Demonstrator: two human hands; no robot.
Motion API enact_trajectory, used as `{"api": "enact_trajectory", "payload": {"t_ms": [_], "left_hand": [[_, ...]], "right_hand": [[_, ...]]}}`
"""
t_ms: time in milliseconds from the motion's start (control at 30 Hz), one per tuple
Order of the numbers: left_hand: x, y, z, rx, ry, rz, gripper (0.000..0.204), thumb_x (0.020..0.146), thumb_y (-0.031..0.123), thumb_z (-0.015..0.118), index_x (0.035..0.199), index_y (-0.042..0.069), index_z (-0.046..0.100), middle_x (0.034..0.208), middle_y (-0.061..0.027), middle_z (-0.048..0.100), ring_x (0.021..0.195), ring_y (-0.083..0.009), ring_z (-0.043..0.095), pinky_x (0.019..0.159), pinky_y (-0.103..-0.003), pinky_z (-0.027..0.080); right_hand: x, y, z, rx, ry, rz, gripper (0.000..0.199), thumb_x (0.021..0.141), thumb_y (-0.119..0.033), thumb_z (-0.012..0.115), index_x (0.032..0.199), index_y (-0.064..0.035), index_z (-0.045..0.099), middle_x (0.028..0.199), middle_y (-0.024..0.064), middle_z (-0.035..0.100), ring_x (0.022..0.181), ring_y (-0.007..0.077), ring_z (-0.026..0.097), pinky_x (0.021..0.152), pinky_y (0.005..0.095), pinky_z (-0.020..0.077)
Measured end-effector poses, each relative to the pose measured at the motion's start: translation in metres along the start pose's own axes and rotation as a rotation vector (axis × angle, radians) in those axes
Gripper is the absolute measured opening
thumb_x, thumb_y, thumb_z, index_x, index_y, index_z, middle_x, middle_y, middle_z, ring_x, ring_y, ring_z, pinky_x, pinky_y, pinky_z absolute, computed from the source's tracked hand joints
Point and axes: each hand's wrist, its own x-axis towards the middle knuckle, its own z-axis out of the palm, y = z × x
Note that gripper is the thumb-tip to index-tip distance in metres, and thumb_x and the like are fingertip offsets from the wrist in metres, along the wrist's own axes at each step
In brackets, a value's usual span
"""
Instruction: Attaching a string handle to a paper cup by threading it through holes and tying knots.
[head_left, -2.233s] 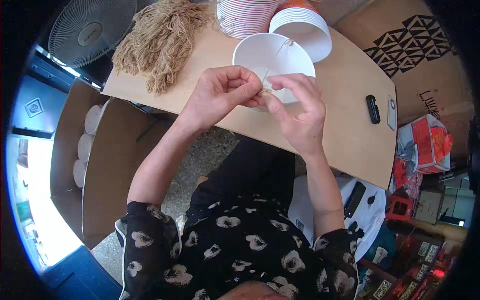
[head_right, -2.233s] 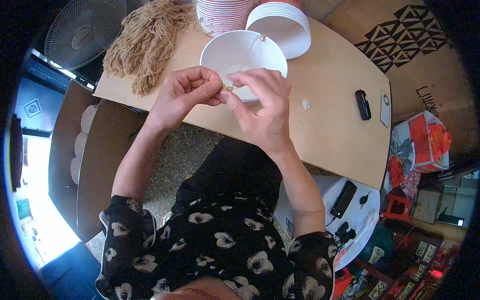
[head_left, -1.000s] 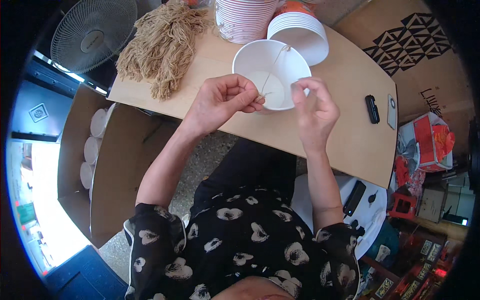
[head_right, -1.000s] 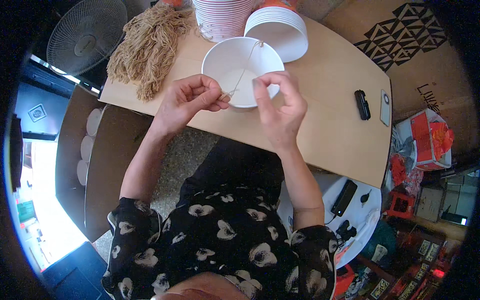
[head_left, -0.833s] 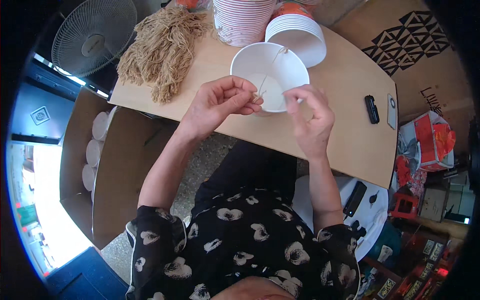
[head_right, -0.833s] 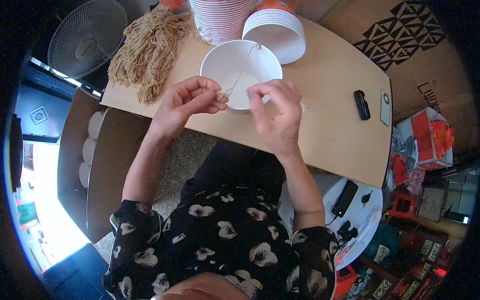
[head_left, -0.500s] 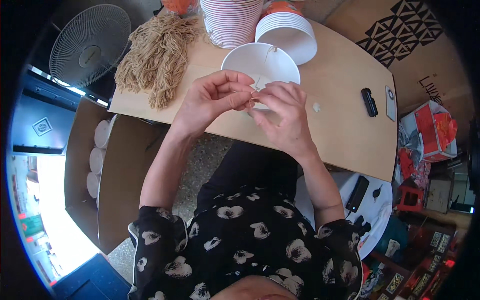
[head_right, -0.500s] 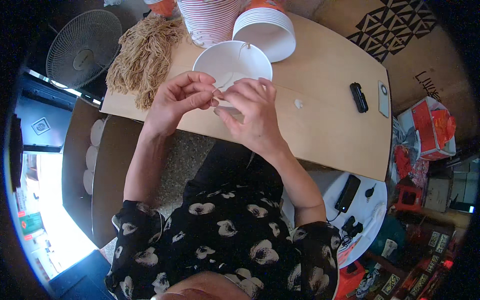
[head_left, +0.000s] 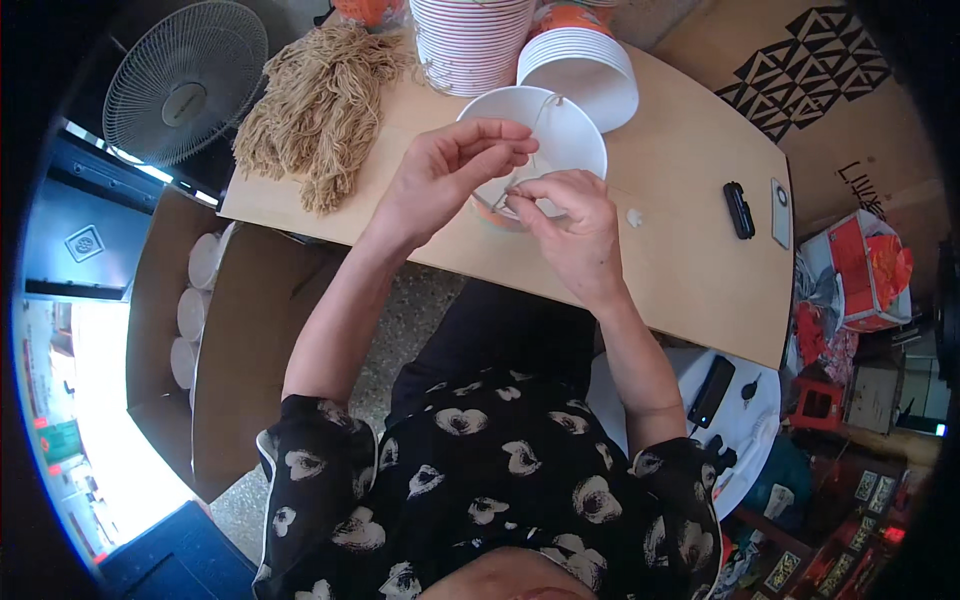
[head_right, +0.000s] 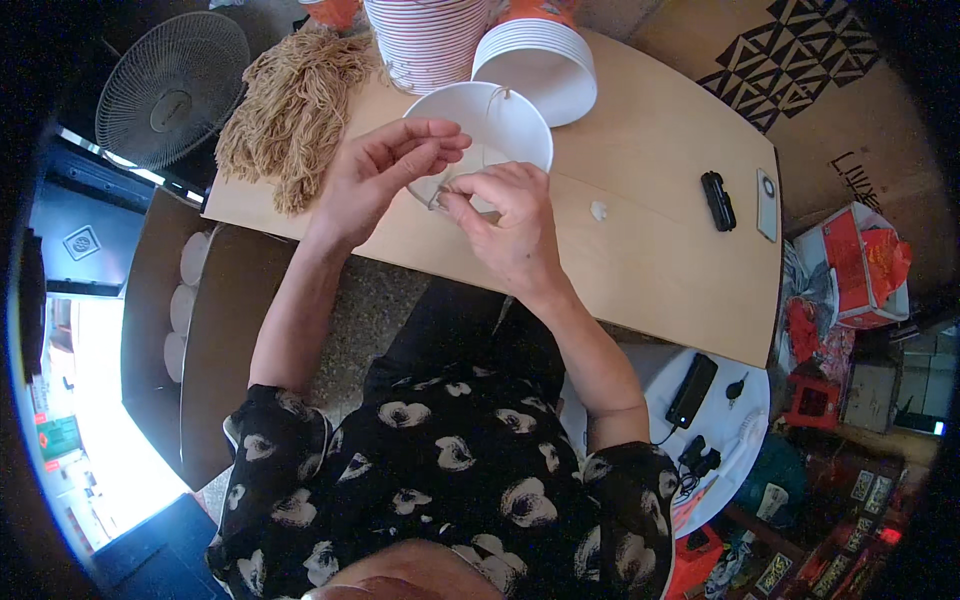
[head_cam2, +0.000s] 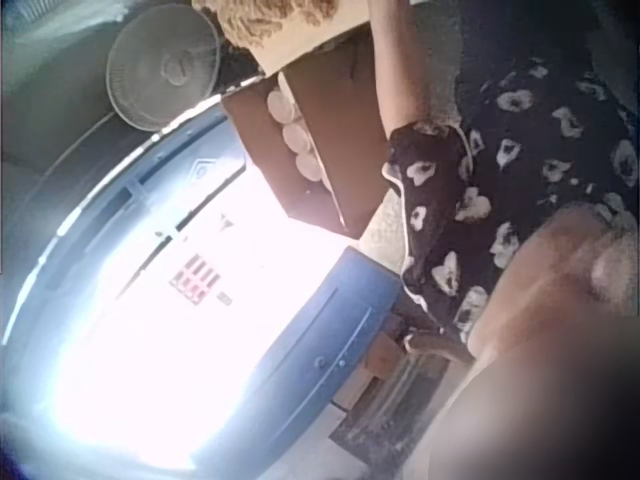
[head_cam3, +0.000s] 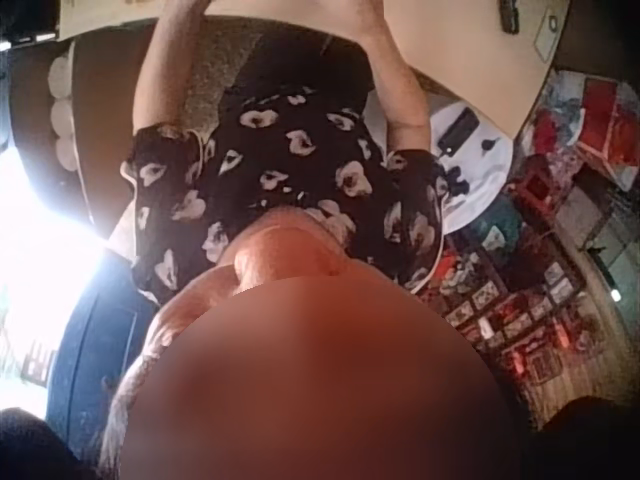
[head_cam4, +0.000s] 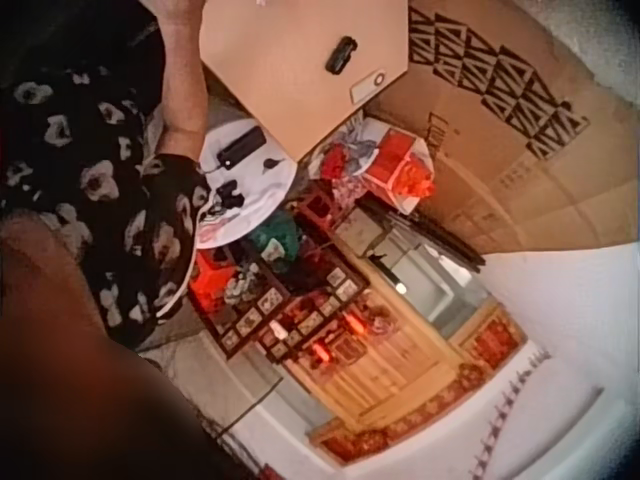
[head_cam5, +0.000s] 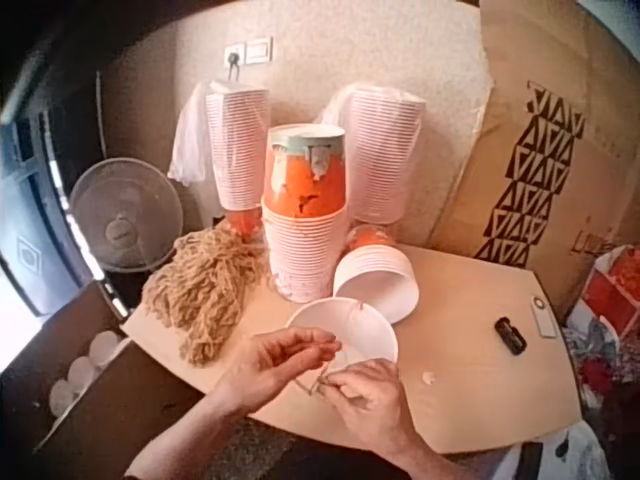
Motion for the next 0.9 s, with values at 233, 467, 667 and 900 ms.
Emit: {"api": "enact_trajectory", "payload": {"t_ms": [233,467,667,900], "left_hand": [[-0.008,-0.004,-0.002,0.163,0.021,0.115,0.021,0.096,-0.001,0.052,0.114,-0.007,0.059,0.11,-0.0105,0.066,0.1,-0.0142,0.065,0.092,-0.027,0.052],[-0.012,-0.004,-0.001,0.376,0.085,0.17,0.017,0.091,0.003,0.061,0.106,-0.005,0.064,0.099,-0.0111,0.07,0.093,-0.0149,0.067,0.083,-0.029,0.053],[-0.013,0.015,0.017,0.655,-0.079,0.122,0.032,0.083,0.012,0.076,0.11,-0.003,0.066,0.101,-0.0096,0.071,0.103,-0.0166,0.065,0.093,-0.034,0.05],[-0.004,0.011,0.04,0.473,-0.089,0.093,0.021,0.08,0.011,0.078,0.096,-0.001,0.072,0.083,-0.005,0.072,0.08,-0.0099,0.065,0.074,-0.028,0.052]], "right_hand": [[-0.003,0.002,-0.004,0.061,0.075,0.041,0.007,0.08,-0.007,0.074,0.085,-0.006,0.07,0.082,0.004,0.07,0.08,0.0206,0.063,0.086,0.0357,0.0425],[-0.003,-0.001,-0.017,0.486,0.201,0.256,0.012,0.09,-0.006,0.068,0.097,0.0035,0.069,0.087,0.0047,0.07,0.083,0.0104,0.063,0.076,0.0239,0.0492],[-0.006,-0.002,-0.032,0.638,0.208,0.302,0.015,0.09,-0.005,0.068,0.101,0.0054,0.069,0.094,0.0065,0.068,0.083,0.0098,0.062,0.077,0.0231,0.0495],[-0.012,-0.005,-0.042,0.718,0.29,0.307,0.016,0.091,-0.007,0.068,0.101,0.0058,0.069,0.096,0.0037,0.066,0.085,0.0084,0.059,0.079,0.021,0.0469]]}}
